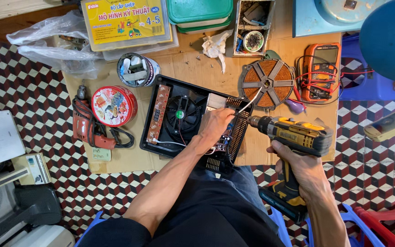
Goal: The person disassembles a small black electronic device, likely a fan, using a cordless drill. They remove the fan blade, unscrew and remove a circuit board with a heatsink, and detach a display panel from the housing.
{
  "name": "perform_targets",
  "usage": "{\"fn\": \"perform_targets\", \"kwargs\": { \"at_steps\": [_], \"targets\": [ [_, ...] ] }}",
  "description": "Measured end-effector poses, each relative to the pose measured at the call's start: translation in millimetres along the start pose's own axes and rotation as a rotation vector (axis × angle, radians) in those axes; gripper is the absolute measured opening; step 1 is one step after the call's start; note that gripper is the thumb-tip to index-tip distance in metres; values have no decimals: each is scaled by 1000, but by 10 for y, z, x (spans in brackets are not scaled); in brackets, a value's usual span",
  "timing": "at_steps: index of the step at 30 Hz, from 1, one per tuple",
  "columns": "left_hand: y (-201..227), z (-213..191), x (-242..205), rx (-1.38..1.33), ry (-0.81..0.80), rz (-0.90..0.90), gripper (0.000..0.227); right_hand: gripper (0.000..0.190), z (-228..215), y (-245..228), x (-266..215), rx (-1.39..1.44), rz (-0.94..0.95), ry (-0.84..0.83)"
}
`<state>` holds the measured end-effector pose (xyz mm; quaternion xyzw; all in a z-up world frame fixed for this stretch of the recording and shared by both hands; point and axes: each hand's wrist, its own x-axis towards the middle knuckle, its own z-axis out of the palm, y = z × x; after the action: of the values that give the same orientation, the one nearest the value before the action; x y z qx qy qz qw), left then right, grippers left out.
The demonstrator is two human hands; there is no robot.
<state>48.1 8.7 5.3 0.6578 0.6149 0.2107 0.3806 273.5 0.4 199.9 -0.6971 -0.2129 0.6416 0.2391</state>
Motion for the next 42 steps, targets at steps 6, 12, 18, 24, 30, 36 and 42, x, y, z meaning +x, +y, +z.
{"fn": "perform_targets", "kwargs": {
  "at_steps": [6,12,18,24,30,36,42],
  "targets": [
    [-84,-133,254,-5,62,10,17,31,-223,142,-120,100,-52,58],
    [-342,-395,780,-102,82,-204,20,38,-527,474,-147,257,-102,152],
    [-557,-541,1070,133,221,-114,23,38,-853,885,95,281,-34,148],
    [-133,-750,399,-41,225,-111,30,42,-1170,1120,505,354,140,19],
    [325,-751,-610,-195,-52,-584,30,40,-1426,1270,1333,96,263,-155],
    [135,-550,-1061,-46,-21,-586,39,51,-1672,1410,1946,-359,244,-33],
    [-221,-174,-855,-295,-163,-683,49,58,-1534,1494,1815,-918,-155,229]
  ]
}}
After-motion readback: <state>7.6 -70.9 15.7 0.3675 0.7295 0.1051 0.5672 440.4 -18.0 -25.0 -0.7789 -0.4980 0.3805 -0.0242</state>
